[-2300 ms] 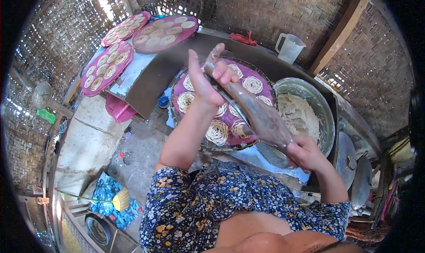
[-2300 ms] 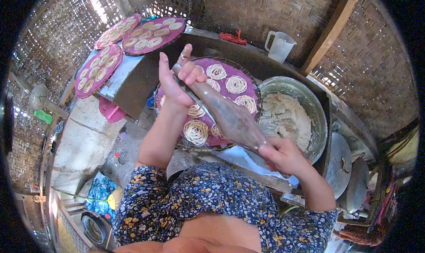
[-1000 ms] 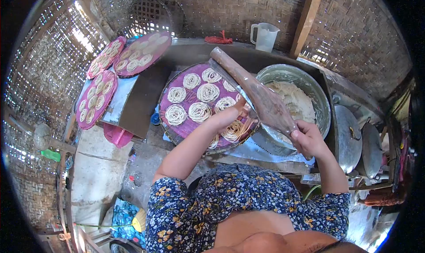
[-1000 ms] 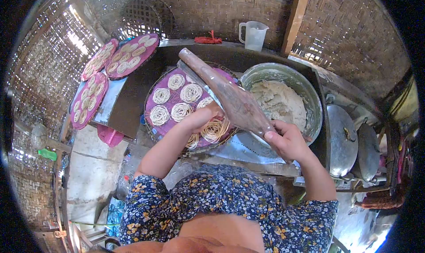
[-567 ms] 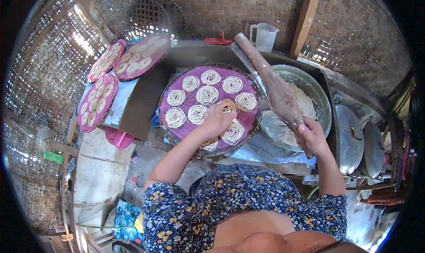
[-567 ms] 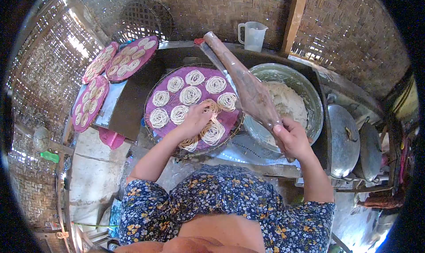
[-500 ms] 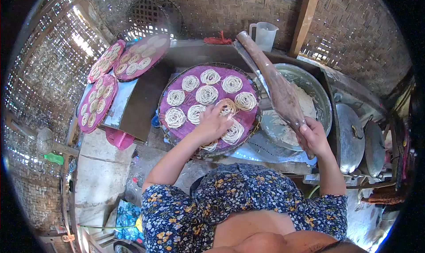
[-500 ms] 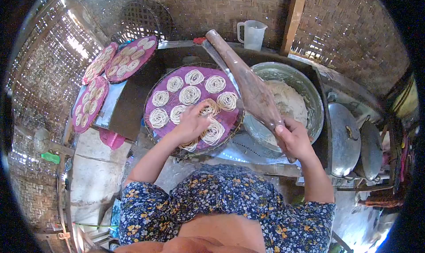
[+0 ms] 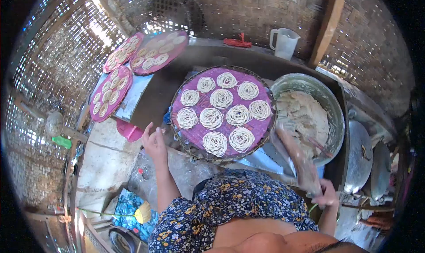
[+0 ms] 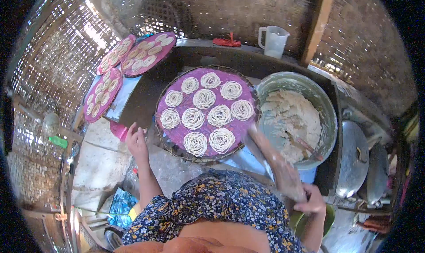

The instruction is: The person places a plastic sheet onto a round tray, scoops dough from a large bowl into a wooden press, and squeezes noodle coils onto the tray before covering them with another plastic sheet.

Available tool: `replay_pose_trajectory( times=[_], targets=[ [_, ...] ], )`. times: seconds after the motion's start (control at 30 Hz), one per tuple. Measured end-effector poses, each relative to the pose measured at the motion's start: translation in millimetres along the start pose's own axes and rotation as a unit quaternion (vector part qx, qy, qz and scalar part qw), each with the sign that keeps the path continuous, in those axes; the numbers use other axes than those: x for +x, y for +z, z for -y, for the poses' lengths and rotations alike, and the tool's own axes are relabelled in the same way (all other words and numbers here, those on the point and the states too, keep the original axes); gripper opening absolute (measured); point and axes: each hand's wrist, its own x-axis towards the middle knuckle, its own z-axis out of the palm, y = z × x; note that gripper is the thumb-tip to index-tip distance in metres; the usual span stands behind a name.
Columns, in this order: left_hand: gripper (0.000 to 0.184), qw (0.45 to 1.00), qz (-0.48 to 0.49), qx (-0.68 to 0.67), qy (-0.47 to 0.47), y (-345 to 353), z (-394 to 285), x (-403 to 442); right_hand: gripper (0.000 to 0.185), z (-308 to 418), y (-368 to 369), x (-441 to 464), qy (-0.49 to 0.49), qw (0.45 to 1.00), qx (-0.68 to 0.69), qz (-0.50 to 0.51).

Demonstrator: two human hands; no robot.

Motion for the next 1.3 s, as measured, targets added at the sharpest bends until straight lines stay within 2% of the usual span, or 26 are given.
replay_pose_trajectory(
  times=[0.07, 0.13, 0.2, 0.23, 0.33, 0.43, 0.5, 0.6, 0.7, 0.8, 0.83, 0.93, 0.97, 1.07, 1.1, 1.23, 1.3],
  targets=[
    [0.017, 0.994, 0.025, -0.066, -0.078, 1, 23, -5, 0.056, -30, -11, -16, 0.030, 0.999, -0.018, 0.003],
    [0.021, 0.980, 0.045, -0.135, -0.136, -3, 29, -9, 0.051, -51, -25, -32, 0.112, 0.991, -0.061, 0.028],
    [0.027, 0.961, 0.060, -0.204, -0.175, 2, 25, -3, 0.048, -68, -32, -34, 0.134, 0.989, -0.055, 0.025],
    [0.036, 0.958, 0.069, -0.213, -0.179, 9, 28, -1, 0.046, -73, -34, -31, 0.143, 0.988, -0.051, 0.022],
    [0.042, 0.930, 0.076, -0.274, -0.234, 33, 27, 7, 0.044, -88, -31, -5, 0.141, 0.985, -0.094, 0.015],
    [0.044, 0.933, 0.100, -0.274, -0.210, 52, 16, 27, 0.046, -111, -15, 26, 0.077, 0.967, -0.241, -0.007],
    [0.044, 0.948, 0.130, -0.226, -0.183, 73, 17, 53, 0.046, -100, 7, 54, 0.001, 0.920, -0.393, -0.002],
    [0.048, 0.976, 0.190, -0.079, -0.076, 109, 11, 89, 0.049, -78, 46, 77, -0.004, 0.926, -0.367, -0.092],
    [0.048, 0.973, 0.228, 0.017, -0.003, 143, 3, 110, 0.052, -111, 53, 107, -0.109, 0.876, -0.462, -0.088],
    [0.047, 0.958, 0.269, 0.094, 0.010, 174, 7, 126, 0.055, -148, 59, 125, -0.149, 0.849, -0.482, -0.154],
    [0.047, 0.957, 0.269, 0.105, 0.005, 179, -1, 126, 0.056, -151, 60, 125, -0.135, 0.853, -0.479, -0.161],
    [0.049, 0.944, 0.306, 0.118, 0.017, 189, -9, 136, 0.057, -158, 65, 120, -0.247, 0.788, -0.503, -0.255],
    [0.050, 0.945, 0.300, 0.119, 0.043, 194, -8, 138, 0.058, -159, 67, 118, -0.242, 0.804, -0.480, -0.255],
    [0.052, 0.932, 0.323, 0.125, 0.105, 203, -21, 148, 0.058, -151, 72, 105, -0.256, 0.759, -0.504, -0.324],
    [0.054, 0.932, 0.314, 0.100, 0.151, 212, -19, 152, 0.056, -161, 71, 107, -0.263, 0.772, -0.471, -0.336],
    [0.056, 0.914, 0.369, 0.016, 0.170, 252, -26, 157, 0.054, -176, 65, 96, -0.222, 0.764, -0.480, -0.369],
    [0.055, 0.911, 0.365, 0.043, 0.186, 263, -38, 152, 0.054, -176, 65, 89, -0.223, 0.759, -0.468, -0.393]
  ],
)
